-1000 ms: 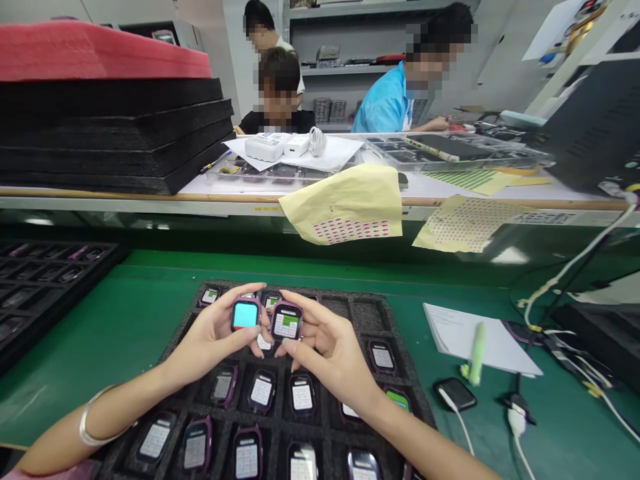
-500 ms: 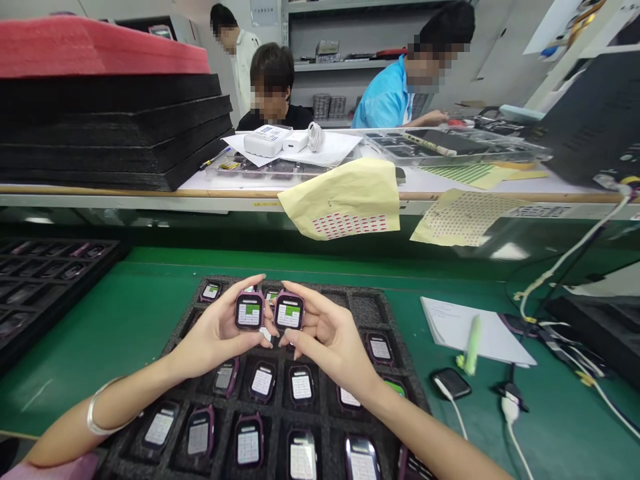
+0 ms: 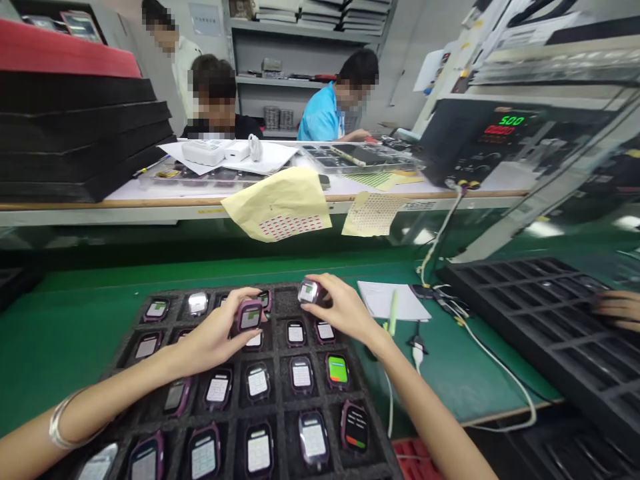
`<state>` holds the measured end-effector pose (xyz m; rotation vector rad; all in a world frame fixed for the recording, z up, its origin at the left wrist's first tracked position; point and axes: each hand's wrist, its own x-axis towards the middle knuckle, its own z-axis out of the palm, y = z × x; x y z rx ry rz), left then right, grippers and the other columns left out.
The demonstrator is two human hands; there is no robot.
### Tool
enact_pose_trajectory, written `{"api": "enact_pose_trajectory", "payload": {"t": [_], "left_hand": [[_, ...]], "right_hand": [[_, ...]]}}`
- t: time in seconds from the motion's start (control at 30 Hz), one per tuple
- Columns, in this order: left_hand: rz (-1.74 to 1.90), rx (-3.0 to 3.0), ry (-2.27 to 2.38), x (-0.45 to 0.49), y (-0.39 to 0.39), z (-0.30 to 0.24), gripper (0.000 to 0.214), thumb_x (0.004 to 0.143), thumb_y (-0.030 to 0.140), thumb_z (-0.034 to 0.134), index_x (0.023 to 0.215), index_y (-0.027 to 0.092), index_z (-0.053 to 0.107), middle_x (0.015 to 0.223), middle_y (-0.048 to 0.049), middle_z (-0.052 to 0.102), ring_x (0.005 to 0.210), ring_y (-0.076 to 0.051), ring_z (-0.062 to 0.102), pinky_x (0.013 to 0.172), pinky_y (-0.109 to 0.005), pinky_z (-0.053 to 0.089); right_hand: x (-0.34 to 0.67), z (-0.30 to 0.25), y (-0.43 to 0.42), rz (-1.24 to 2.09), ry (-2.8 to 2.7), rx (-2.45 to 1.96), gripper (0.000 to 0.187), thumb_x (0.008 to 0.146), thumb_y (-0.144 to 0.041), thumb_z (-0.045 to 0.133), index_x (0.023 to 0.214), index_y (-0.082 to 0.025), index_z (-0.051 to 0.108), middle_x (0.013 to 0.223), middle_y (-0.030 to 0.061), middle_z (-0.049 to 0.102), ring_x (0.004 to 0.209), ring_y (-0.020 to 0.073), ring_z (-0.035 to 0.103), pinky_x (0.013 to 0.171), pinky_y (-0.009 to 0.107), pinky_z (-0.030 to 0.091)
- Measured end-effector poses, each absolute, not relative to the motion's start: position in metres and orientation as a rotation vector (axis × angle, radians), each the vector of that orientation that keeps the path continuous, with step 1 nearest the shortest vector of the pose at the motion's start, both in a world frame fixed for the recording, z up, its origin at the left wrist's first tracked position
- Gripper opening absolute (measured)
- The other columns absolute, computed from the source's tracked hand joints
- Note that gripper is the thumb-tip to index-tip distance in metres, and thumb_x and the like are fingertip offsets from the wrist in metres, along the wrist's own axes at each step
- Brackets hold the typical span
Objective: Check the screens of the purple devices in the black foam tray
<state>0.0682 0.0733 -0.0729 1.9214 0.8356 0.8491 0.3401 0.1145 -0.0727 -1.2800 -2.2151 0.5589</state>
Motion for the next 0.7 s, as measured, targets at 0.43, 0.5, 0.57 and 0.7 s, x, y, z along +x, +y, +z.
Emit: {"api": "enact_pose_trajectory", "payload": {"t": [0.43,0.5,0.57,0.7], "left_hand": [[0.504,2.601,1.246,0.143,0.145,-0.11,0.039,0.081,0.041,0.061,0.105,0.011,0.053,0.111,-0.0145,0.051,0.105,-0.032,0.045,0.086,-0.046,0.04],[0.46,2.645,1.251,0.14,0.136,-0.105,0.038,0.082,0.036,0.058,0.109,0.01,0.051,0.112,-0.0147,0.05,0.107,-0.03,0.044,0.087,-0.044,0.04],[0.399,2.701,1.207,0.138,0.122,-0.098,0.034,0.081,0.031,0.059,0.108,0.011,0.052,0.111,-0.0132,0.051,0.107,-0.029,0.044,0.087,-0.042,0.039],[0.211,2.806,1.081,0.142,0.092,-0.087,0.029,0.076,0.029,0.061,0.099,0.012,0.057,0.107,-0.0128,0.056,0.102,-0.03,0.048,0.087,-0.044,0.04]], "right_hand": [[0.383,-0.087,0.115,0.599,-2.391,-1.272,0.026,0.084,-0.026,0.058,0.109,-0.019,0.061,0.13,0.0108,0.043,0.124,0.0264,0.039,0.105,0.041,0.032],[0.386,-0.082,0.103,0.649,-2.439,-1.261,0.023,0.079,-0.019,0.063,0.102,-0.02,0.064,0.133,0.0093,0.043,0.126,0.0265,0.038,0.105,0.039,0.032],[0.387,-0.078,0.094,0.658,-2.514,-1.28,0.033,0.073,-0.013,0.067,0.105,-0.021,0.063,0.135,0.0089,0.042,0.128,0.0274,0.037,0.106,0.04,0.032],[0.381,-0.075,0.087,0.527,-2.626,-1.383,0.044,0.071,-0.014,0.074,0.113,-0.015,0.061,0.137,0.0171,0.04,0.128,0.0345,0.035,0.104,0.049,0.032]]}}
